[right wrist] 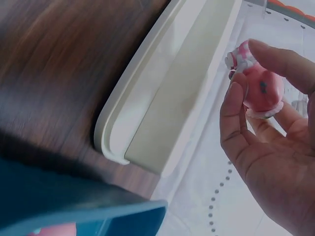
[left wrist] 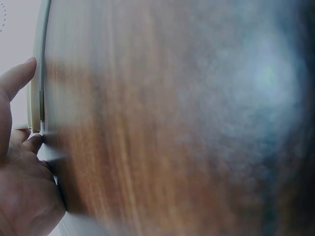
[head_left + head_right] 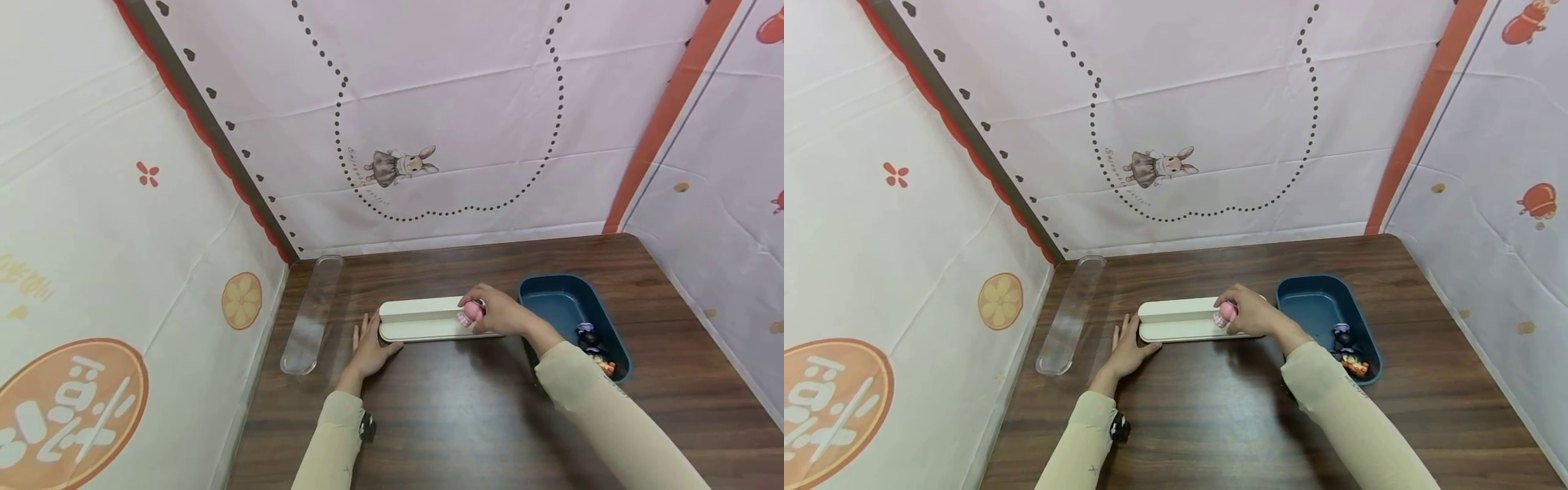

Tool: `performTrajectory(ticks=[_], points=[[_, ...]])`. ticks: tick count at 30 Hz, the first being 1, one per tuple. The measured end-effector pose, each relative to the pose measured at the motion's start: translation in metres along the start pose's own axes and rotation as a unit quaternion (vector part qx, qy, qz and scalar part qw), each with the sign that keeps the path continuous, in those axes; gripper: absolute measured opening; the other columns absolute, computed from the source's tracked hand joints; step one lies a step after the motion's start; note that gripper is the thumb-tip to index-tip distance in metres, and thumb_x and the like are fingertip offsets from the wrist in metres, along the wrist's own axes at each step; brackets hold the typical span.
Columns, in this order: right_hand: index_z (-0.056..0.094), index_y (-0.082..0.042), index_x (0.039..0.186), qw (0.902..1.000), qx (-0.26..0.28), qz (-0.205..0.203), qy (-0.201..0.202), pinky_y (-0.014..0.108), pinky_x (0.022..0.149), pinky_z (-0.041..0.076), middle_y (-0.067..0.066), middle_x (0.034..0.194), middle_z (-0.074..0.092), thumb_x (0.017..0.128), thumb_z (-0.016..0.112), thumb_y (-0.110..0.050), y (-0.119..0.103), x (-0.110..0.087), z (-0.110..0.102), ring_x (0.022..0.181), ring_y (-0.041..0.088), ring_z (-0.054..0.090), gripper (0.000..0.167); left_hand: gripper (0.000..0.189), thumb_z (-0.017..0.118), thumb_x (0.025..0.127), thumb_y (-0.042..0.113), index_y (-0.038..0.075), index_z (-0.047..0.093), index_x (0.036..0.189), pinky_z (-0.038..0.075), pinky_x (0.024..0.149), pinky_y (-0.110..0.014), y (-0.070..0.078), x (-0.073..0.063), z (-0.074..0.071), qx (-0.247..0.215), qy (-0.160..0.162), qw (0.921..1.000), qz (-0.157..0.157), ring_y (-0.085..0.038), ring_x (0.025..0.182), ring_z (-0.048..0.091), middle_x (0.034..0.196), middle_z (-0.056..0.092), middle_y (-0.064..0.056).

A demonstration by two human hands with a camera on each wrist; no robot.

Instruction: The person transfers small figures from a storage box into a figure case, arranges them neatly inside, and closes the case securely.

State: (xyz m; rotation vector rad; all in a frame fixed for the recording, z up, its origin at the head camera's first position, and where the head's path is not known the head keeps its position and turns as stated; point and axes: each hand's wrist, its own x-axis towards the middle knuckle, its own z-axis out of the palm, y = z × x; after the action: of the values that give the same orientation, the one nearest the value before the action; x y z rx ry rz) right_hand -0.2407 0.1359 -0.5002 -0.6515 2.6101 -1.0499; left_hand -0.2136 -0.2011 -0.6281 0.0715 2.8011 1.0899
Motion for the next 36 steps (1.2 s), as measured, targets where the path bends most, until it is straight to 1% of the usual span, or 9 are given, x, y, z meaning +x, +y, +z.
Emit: performTrajectory(ticks=[3,8,14,18,22,25,31,34,36], points=[[0.069,-0.005,0.126,0.9997,-0.010,-0.021,-0.006,0.029,0.080,0.052,0.016,0.134,0.060,0.073,0.084,0.001,-0.002,0.003,0.004,0.100,0.023,0.061,0.056,0.103,0.077,0.092,0.046,0.013,0.015,0.168,-0.007,0.130,-0.057,0.002,0.000,0.000,-0.003,0.003,1.0000,0.004,-0.035,0.163,0.003,0.172,0.025,-0.012],[0.068,-0.001,0.129,0.9981,-0.018,-0.058,-0.013,0.029,0.083,0.052,0.017,0.132,0.062,0.076,0.081,-0.001,-0.008,0.009,0.010,0.103,0.023,0.061,0.054,0.104,0.077,0.092,0.046,0.013,0.013,0.168,-0.008,0.130,-0.056,0.004,0.000,-0.001,-0.006,0.002,1.0000,0.001,-0.034,0.164,0.001,0.173,0.022,-0.011],[0.069,-0.006,0.132,0.9962,-0.013,-0.085,-0.017,0.028,0.080,0.052,0.014,0.127,0.063,0.079,0.083,-0.008,-0.019,0.017,0.020,0.097,0.017,0.060,0.054,0.102,0.073,0.094,0.050,0.017,0.011,0.168,-0.010,0.130,-0.054,0.001,0.001,0.000,-0.011,-0.002,0.9999,-0.002,-0.030,0.164,-0.002,0.174,0.020,-0.009],[0.071,-0.013,0.127,0.9961,0.002,-0.088,-0.011,0.026,0.078,0.052,0.011,0.119,0.063,0.079,0.086,-0.010,-0.023,0.023,0.029,0.091,0.014,0.060,0.050,0.101,0.071,0.095,0.051,0.015,0.012,0.168,-0.009,0.130,-0.055,0.001,0.000,0.001,-0.012,0.001,0.9999,0.002,-0.032,0.164,-0.001,0.174,0.021,-0.010],[0.074,-0.015,0.120,0.9974,0.016,-0.068,-0.017,0.027,0.077,0.055,0.009,0.115,0.062,0.080,0.089,-0.015,-0.027,0.027,0.036,0.087,0.013,0.061,0.042,0.100,0.072,0.095,0.049,0.011,0.014,0.168,-0.007,0.130,-0.057,0.003,-0.002,0.000,-0.011,0.005,0.9999,0.005,-0.035,0.163,0.001,0.173,0.023,-0.011],[0.075,-0.015,0.117,0.9981,0.017,-0.058,-0.016,0.029,0.078,0.055,0.010,0.114,0.062,0.080,0.090,-0.016,-0.029,0.029,0.042,0.088,0.015,0.061,0.040,0.101,0.073,0.094,0.048,0.010,0.015,0.167,-0.006,0.130,-0.058,0.004,-0.003,0.000,-0.013,0.007,0.9999,0.008,-0.035,0.163,0.002,0.172,0.024,-0.013],[0.075,-0.014,0.117,0.9981,0.016,-0.060,-0.008,0.031,0.079,0.049,0.012,0.112,0.062,0.075,0.088,-0.003,-0.033,0.035,0.054,0.089,0.017,0.054,0.046,0.101,0.072,0.094,0.049,0.011,0.015,0.167,-0.005,0.130,-0.057,0.004,-0.003,0.000,-0.005,0.007,1.0000,0.006,-0.034,0.163,0.003,0.172,0.024,-0.012],[0.076,-0.015,0.119,0.9979,0.013,-0.062,-0.009,0.030,0.079,0.050,0.012,0.114,0.062,0.079,0.085,-0.001,-0.036,0.037,0.058,0.088,0.016,0.055,0.043,0.100,0.071,0.095,0.051,0.011,0.015,0.168,-0.006,0.130,-0.057,0.005,-0.003,-0.001,-0.008,0.005,0.9999,0.003,-0.034,0.163,0.002,0.173,0.024,-0.011],[0.076,-0.016,0.121,0.9979,0.008,-0.064,-0.009,0.030,0.079,0.051,0.012,0.114,0.063,0.084,0.084,-0.005,-0.038,0.038,0.061,0.086,0.014,0.057,0.040,0.098,0.069,0.096,0.051,0.010,0.015,0.167,-0.006,0.130,-0.057,0.005,-0.003,-0.002,-0.013,0.007,0.9999,0.003,-0.034,0.163,0.002,0.173,0.023,-0.011]])
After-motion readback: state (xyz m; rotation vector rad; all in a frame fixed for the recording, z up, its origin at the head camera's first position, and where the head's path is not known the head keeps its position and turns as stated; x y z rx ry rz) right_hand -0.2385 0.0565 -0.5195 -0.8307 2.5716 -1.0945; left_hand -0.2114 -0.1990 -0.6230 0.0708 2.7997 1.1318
